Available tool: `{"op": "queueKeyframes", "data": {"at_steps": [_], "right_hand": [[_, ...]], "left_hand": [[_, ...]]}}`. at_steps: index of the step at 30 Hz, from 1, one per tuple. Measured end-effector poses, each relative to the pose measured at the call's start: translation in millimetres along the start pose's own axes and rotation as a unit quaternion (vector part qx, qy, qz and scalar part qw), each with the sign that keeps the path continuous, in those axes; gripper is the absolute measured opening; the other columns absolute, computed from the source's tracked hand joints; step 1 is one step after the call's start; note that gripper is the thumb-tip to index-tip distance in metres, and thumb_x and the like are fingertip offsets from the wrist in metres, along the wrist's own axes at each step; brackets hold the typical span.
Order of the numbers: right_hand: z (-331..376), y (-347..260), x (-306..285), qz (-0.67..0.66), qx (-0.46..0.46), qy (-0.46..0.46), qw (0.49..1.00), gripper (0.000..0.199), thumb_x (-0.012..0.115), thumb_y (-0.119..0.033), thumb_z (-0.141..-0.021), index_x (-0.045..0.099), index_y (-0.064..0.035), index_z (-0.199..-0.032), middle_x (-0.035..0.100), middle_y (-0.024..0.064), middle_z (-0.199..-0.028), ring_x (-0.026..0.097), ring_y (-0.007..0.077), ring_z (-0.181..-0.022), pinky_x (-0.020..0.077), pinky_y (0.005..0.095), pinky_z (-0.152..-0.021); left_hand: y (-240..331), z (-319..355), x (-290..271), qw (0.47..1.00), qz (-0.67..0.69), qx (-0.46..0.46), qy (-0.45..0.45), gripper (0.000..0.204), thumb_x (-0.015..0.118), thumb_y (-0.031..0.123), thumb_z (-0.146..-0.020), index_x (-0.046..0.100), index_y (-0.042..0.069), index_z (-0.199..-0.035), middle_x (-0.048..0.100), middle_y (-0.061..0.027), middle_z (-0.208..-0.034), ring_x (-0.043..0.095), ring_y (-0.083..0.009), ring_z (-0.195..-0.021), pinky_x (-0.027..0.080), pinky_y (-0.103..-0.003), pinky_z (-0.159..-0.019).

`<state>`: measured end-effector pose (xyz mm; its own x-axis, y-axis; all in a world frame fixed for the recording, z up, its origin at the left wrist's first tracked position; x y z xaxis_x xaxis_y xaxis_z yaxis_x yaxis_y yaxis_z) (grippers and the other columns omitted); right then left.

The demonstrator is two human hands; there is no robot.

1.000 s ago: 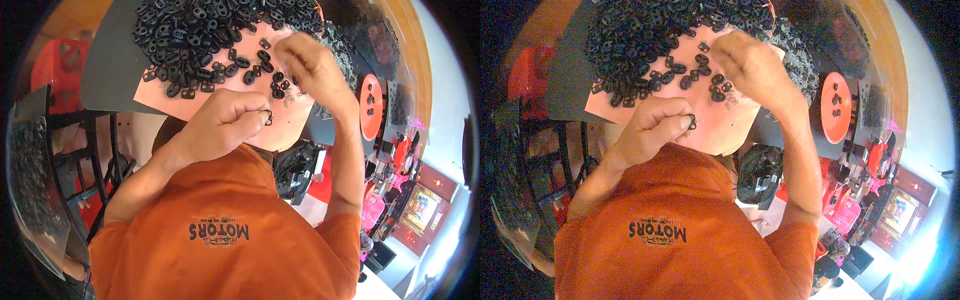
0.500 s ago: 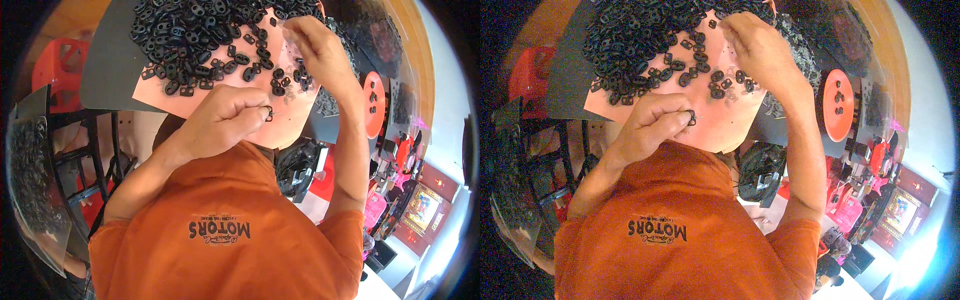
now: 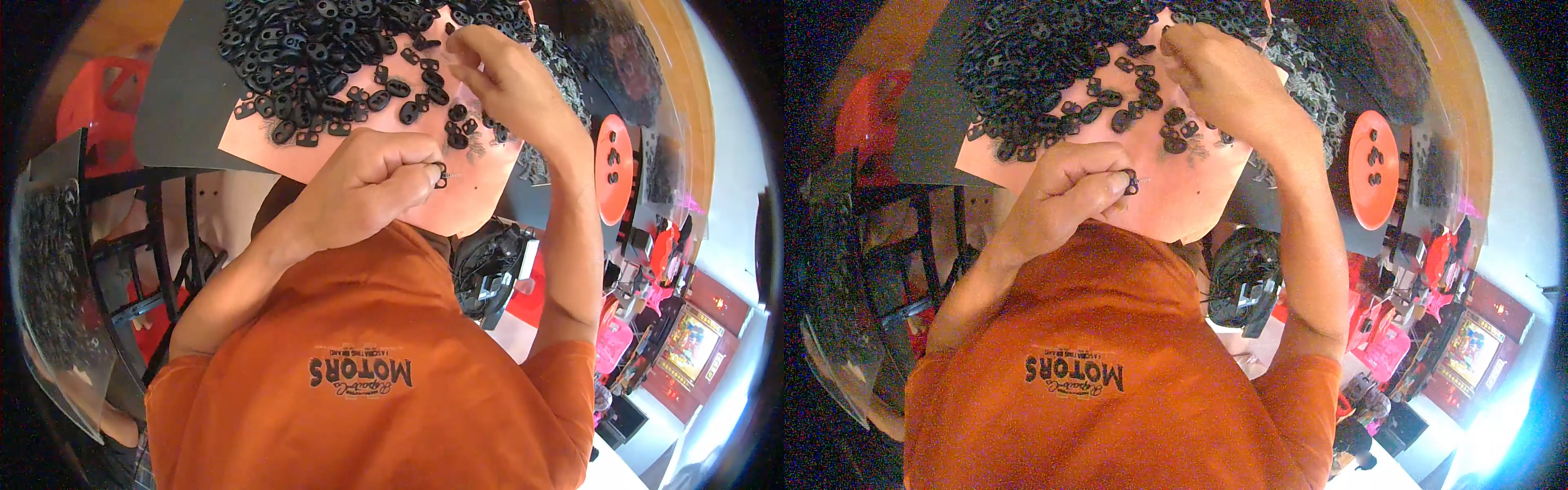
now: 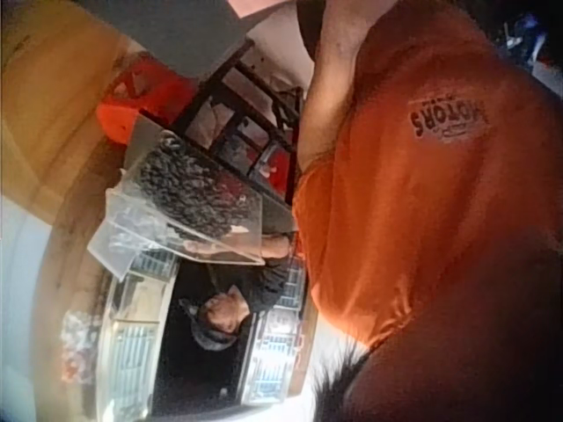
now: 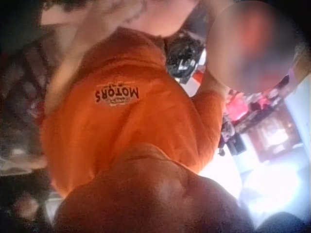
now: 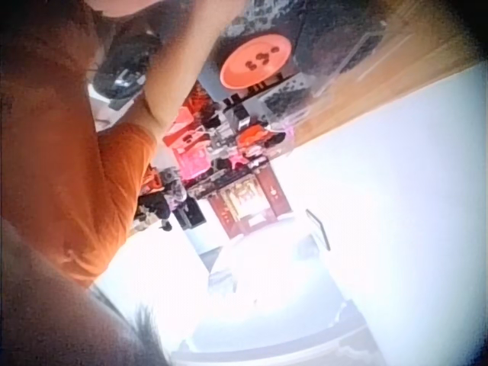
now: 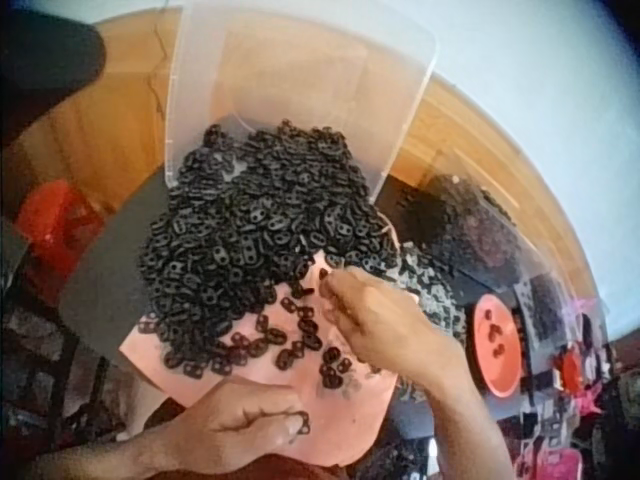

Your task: The person repeatedly picks up small black plastic buckles and metal springs from a table, inserts the springs into the buckles, and places the assembled units onto a pink sheet. The process is continuous and repetitive throughout the clip.

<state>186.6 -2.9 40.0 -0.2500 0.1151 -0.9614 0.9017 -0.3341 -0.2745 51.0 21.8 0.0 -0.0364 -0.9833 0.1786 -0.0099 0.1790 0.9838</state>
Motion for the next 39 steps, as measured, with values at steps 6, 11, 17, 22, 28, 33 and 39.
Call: {"op": "queueKeyframes", "data": {"at_steps": [6,11,17,22,28,33,39], "right_hand": [[8.2,11.5,-13.3,-0.025,-0.025,0.041,0.999,0.021,0.053,-0.013,-0.082,0.056,-0.0016,-0.100,0.057,0.0150,-0.089,0.056,0.0308,-0.081,0.0452,0.0370,-0.070],[3.3,2.3,-9.4,-0.050,-0.039,0.067,0.996,0.017,0.056,-0.010,-0.084,0.056,-0.0011,-0.098,0.056,0.0089,-0.082,0.055,0.0169,-0.070,0.0447,0.0274,-0.062],[-9.7,-8.6,3.1,-0.075,-0.023,0.065,0.995,0.020,0.054,-0.018,-0.081,0.056,-0.0008,-0.091,0.057,0.0202,-0.087,0.056,0.0369,-0.084,0.0447,0.0425,-0.072],[-6.0,-4.2,6.1,-0.007,-0.021,0.054,0.998,0.022,0.058,-0.011,-0.082,0.055,-0.0037,-0.103,0.055,0.0101,-0.083,0.056,0.0161,-0.068,0.0450,0.0299,-0.059],[5.2,11.2,-1.5,-0.043,0.002,0.050,0.998,0.022,0.058,-0.010,-0.082,0.056,-0.0037,-0.103,0.055,0.0082,-0.084,0.052,0.0149,-0.065,0.0443,0.0281,-0.059],[5.5,7.2,-7.1,-0.041,-0.018,0.070,0.997,0.022,0.058,-0.011,-0.083,0.056,-0.0023,-0.103,0.055,0.0075,-0.084,0.051,0.0136,-0.064,0.0438,0.0270,-0.056],[-2.6,-1.3,10.9,-0.084,-0.002,0.045,0.995,0.018,0.058,-0.012,-0.083,0.055,-0.0010,-0.096,0.053,0.0052,-0.073,0.049,0.0117,-0.059,0.0410,0.0265,-0.053]], "left_hand": [[1.1,-0.2,-0.4,1.000,-0.014,0.013,-0.003,0.021,0.045,0.015,-0.085,0.050,0.002,-0.070,0.046,0.0003,-0.065,0.045,-0.0061,-0.058,0.037,-0.022,-0.051],[-0.6,0.0,-0.6,1.000,-0.009,0.010,-0.002,0.020,0.045,0.015,-0.085,0.050,0.002,-0.070,0.045,0.0009,-0.065,0.045,-0.0058,-0.057,0.038,-0.022,-0.050],[-1.7,1.5,-0.3,1.000,-0.013,-0.001,0.006,0.020,0.046,0.016,-0.086,0.052,0.002,-0.073,0.046,0.0015,-0.069,0.047,-0.0050,-0.058,0.038,-0.020,-0.050],[-4.2,2.1,0.8,1.000,-0.003,-0.010,0.003,0.020,0.046,0.017,-0.086,0.054,0.002,-0.074,0.047,0.0014,-0.069,0.048,-0.0048,-0.058,0.039,-0.019,-0.051],[-4.1,0.7,1.5,1.000,0.019,0.017,0.011,0.020,0.045,0.015,-0.085,0.051,0.003,-0.070,0.044,0.0027,-0.064,0.043,-0.0041,-0.055,0.035,-0.020,-0.048],[-1.0,1.7,3.5,0.998,0.046,0.021,0.027,0.022,0.042,0.012,-0.085,0.045,0.004,-0.064,0.039,0.0040,-0.056,0.035,-0.0032,-0.051,0.029,-0.021,-0.045],[1.0,1.8,1.5,0.999,0.030,0.009,0.013,0.018,0.047,0.017,-0.085,0.054,0.004,-0.075,0.048,0.0023,-0.062,0.043,-0.0031,-0.054,0.034,-0.018,-0.046]]}}
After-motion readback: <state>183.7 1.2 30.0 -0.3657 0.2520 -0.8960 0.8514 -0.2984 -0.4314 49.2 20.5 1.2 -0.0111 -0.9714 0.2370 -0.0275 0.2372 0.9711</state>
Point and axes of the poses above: each hand's wrist, its own z-axis away from the middle knuckle, its own x-axis out of the palm, y = z × x, the point moved 8 cm from there along -z, towards the middle knuckle
